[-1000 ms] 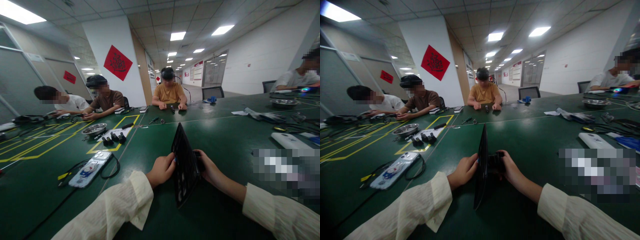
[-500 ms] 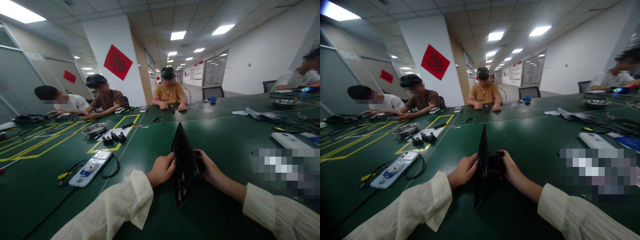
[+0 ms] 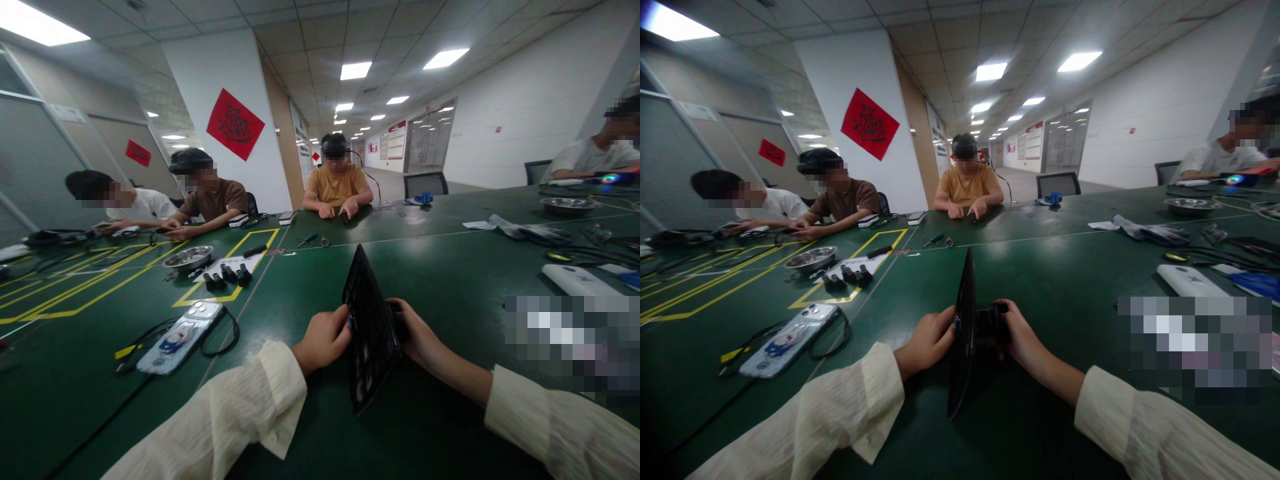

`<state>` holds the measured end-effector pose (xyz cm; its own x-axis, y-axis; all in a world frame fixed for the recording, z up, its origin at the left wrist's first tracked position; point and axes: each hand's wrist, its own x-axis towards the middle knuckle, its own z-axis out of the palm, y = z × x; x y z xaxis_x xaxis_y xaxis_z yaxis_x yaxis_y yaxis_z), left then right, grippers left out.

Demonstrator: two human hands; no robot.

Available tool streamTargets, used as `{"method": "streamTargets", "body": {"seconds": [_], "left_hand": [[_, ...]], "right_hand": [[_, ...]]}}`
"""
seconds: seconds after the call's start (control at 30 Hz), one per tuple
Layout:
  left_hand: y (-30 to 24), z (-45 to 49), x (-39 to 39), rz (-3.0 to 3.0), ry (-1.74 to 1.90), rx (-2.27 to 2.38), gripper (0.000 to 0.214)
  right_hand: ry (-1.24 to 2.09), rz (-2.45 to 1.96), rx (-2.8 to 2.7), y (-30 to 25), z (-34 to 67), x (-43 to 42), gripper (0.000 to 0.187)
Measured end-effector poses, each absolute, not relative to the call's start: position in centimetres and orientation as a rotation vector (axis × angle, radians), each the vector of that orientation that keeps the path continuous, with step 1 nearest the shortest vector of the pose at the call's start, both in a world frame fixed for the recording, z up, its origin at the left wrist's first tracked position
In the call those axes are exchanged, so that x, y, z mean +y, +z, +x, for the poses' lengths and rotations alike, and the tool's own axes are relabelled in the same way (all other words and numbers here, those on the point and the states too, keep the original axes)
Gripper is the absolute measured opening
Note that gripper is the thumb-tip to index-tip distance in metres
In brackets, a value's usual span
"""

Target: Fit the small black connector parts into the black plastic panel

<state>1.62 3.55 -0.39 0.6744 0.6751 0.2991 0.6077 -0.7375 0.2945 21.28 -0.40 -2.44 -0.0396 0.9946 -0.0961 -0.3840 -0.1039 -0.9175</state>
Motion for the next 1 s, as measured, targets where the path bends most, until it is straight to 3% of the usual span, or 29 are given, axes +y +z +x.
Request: {"method": "streamTargets", "body": {"seconds": [0.23,0.5,1.0], "left_hand": [[-0.38,1.56,3.44,2.734,0.582,1.048,0.017],[-0.09,1.59,3.38,2.651,0.586,1.049,0.031],[-0.38,1.64,3.6,2.738,0.566,1.076,0.027]], "right_hand": [[1.477,-0.96,-0.865,-2.24,21.22,-0.51,0.024],[1.475,-0.959,-0.872,-2.17,21.14,-0.48,0.026],[1.463,-0.949,-0.872,-2.58,21.3,-0.32,0.026]]}}
